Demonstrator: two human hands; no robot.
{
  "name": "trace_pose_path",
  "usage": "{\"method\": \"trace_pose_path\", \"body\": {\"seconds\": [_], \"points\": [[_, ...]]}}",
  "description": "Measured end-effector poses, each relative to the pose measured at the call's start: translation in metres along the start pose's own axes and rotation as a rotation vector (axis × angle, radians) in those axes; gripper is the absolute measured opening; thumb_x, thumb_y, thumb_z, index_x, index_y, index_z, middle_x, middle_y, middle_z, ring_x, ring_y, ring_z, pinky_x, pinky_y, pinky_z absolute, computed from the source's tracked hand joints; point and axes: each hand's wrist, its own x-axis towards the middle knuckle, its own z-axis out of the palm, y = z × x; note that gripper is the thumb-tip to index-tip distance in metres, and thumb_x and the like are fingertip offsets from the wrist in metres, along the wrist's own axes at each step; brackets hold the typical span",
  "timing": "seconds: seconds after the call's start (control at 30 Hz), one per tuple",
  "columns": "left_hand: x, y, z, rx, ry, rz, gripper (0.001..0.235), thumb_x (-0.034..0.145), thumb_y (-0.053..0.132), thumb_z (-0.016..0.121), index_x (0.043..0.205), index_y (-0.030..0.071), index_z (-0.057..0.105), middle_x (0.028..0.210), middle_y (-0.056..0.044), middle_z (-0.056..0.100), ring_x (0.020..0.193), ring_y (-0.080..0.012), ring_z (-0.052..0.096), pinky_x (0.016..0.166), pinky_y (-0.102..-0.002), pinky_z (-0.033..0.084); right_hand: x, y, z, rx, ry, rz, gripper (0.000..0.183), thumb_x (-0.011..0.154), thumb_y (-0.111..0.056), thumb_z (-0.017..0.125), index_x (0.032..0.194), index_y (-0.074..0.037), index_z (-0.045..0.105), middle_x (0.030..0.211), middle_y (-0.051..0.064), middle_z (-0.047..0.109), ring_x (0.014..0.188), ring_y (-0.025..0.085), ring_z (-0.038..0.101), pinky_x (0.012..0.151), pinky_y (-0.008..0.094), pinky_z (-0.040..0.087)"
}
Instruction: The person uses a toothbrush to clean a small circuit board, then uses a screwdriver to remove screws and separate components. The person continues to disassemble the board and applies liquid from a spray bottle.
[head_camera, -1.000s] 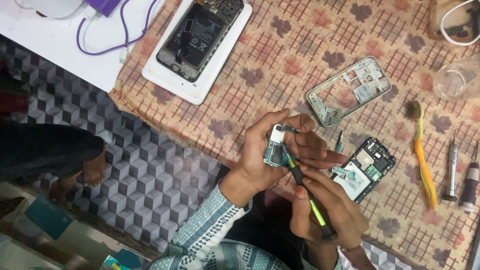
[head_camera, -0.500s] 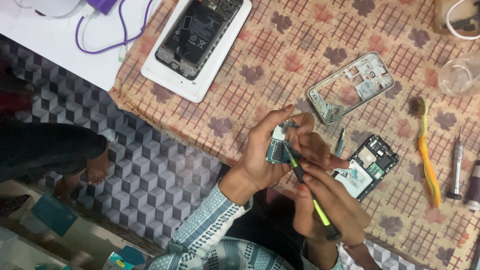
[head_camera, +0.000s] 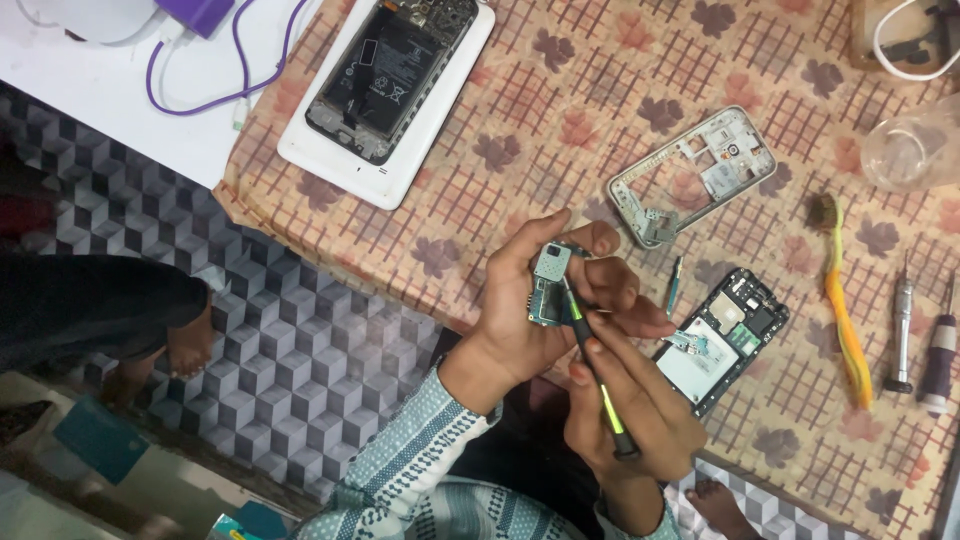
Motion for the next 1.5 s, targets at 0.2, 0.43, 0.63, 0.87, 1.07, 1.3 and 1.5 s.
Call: {"method": "trace_pose_path", "body": {"seconds": [0.2,0.43,0.63,0.87,1.07,1.3,1.5], "points": [[0.005,-0.006,0.009,0.244,0.154,0.046,0.04,0.109,0.043,0.04,0.106,0.003,0.049,0.111,-0.026,0.07,0.108,-0.0399,0.069,0.099,-0.055,0.056,-0.001,0.006,0.004,0.203,0.041,-0.021,0.023,0.102,-0.014,0.072,0.109,0.007,0.07,0.118,0.031,0.07,0.109,0.037,0.076,0.088,0.035,0.063],[0.028,-0.02,0.028,1.113,0.298,0.243,0.067,0.095,0.067,0.056,0.106,0.001,0.053,0.085,-0.016,0.055,0.07,-0.0218,0.056,0.06,-0.032,0.052,-0.006,0.01,-0.006,0.193,0.196,0.071,0.027,0.108,-0.016,0.064,0.115,0.011,0.064,0.126,0.034,0.065,0.11,0.039,0.075,0.09,0.039,0.066],[0.052,-0.012,0.059,2.318,0.326,0.58,0.077,0.079,0.077,0.062,0.098,0.003,0.049,0.089,-0.009,0.043,0.061,-0.0149,0.047,0.045,-0.026,0.043,-0.008,0.027,-0.045,0.219,0.343,0.19,0.026,0.116,-0.009,0.059,0.125,0.015,0.058,0.135,0.035,0.059,0.124,0.043,0.068,0.096,0.044,0.061],[0.054,0.001,0.059,2.026,0.396,0.25,0.055,0.09,0.06,0.052,0.109,0.008,0.046,0.095,-0.009,0.044,0.066,-0.0162,0.055,0.039,-0.033,0.045,-0.003,0.048,-0.088,0.172,0.389,0.296,0.017,0.116,0.002,0.057,0.122,0.018,0.059,0.133,0.036,0.06,0.125,0.042,0.068,0.096,0.042,0.061],[0.035,0.004,0.035,0.658,0.078,0.065,0.025,0.098,0.028,0.052,0.109,0.006,0.051,0.113,-0.018,0.062,0.091,-0.0255,0.059,0.072,-0.039,0.056,0.025,0.062,-0.118,-0.042,0.134,0.46,0.025,0.093,0.01,0.058,0.116,0.007,0.067,0.132,0.024,0.067,0.106,0.027,0.073,0.079,0.034,0.061],[0.02,0.0,0.025,0.545,0.093,0.011,0.066,0.1,0.038,0.031,0.141,-0.01,0.051,0.135,-0.032,0.062,0.121,-0.0412,0.065,0.097,-0.054,0.061,0.036,0.081,-0.133,-0.447,-0.239,0.151,0.045,0.077,0.018,0.058,0.118,0.006,0.073,0.141,0.021,0.066,0.117,0.036,0.07,0.093,0.037,0.059],[0.021,0.0,0.026,0.674,0.192,0.045,0.068,0.101,0.04,0.026,0.145,-0.006,0.049,0.128,-0.029,0.067,0.112,-0.0397,0.07,0.091,-0.053,0.062,0.067,0.081,-0.153,-0.508,-0.119,0.096,0.044,0.097,0.01,0.069,0.138,-0.003,0.062,0.142,0.015,0.065,0.127,0.033,0.067,0.104,0.04,0.058]]}}
